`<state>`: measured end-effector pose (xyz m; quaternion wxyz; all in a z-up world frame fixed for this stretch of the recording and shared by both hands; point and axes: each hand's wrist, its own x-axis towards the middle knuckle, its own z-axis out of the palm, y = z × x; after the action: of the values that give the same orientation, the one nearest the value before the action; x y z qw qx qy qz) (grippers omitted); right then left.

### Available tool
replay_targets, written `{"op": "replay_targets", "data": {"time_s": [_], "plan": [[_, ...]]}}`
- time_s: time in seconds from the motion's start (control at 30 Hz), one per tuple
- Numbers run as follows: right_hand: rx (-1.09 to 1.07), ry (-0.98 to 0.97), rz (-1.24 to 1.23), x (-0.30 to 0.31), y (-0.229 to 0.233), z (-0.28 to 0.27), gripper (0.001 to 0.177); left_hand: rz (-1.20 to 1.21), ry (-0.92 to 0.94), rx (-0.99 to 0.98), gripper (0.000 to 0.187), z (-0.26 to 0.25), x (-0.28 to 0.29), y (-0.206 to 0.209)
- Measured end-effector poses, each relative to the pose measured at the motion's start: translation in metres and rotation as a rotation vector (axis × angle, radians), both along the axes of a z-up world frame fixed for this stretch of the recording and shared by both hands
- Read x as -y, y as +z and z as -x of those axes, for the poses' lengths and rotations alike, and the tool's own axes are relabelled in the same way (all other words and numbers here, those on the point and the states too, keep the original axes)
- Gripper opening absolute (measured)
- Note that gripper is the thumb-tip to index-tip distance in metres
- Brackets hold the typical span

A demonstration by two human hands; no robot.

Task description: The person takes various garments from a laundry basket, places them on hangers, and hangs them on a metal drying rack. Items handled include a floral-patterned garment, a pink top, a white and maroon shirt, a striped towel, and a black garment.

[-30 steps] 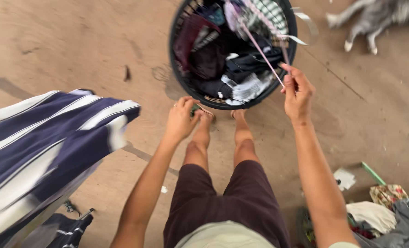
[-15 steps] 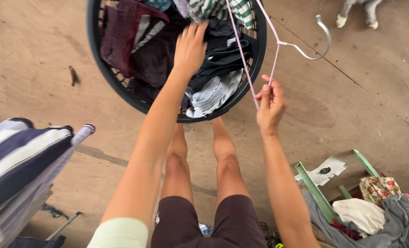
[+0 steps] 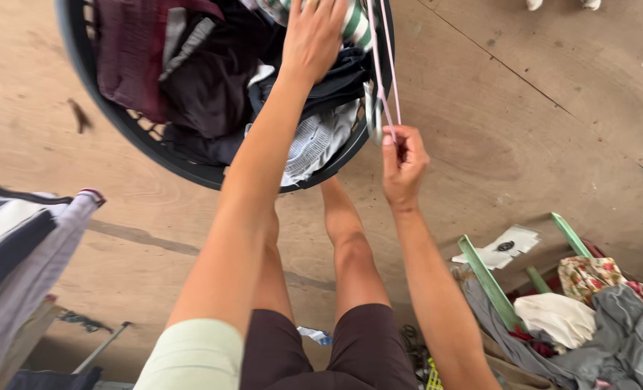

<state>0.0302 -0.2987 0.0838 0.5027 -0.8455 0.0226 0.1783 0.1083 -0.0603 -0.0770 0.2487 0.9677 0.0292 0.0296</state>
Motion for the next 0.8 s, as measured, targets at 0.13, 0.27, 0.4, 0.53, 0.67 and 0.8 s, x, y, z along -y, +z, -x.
{"op": "replay_targets", "data": {"time_s": [0.13,0.27,0.4,0.53,0.67,0.8], "plan": [[-0.052,-0.037,-0.078,-0.004,0.032,-0.007,0.011,0.268,0.184,0.025,0.049,0.058,-0.030,0.104],[-0.033,0.023,-0.123,-0.022,0.089,-0.016,0.019,0.675,0.671,-0.419,0.020,0.125,-0.055,0.189],[-0.018,0.168,-0.123,-0.050,0.158,-0.021,0.030,1.498,0.793,0.176,0.035,0.171,-0.060,0.256],[0.038,0.339,-0.376,-0.082,0.228,-0.007,0.049,1.910,1.080,-0.029,0.052,0.185,-0.062,0.364],[0.058,0.452,-0.439,-0.091,0.296,0.016,0.070,2.483,0.821,-0.100,0.062,0.197,-0.061,0.442],[0.220,0.538,-0.417,-0.092,0.326,0.037,0.076,2.408,0.864,0.076,0.059,0.205,-0.048,0.464]]}}
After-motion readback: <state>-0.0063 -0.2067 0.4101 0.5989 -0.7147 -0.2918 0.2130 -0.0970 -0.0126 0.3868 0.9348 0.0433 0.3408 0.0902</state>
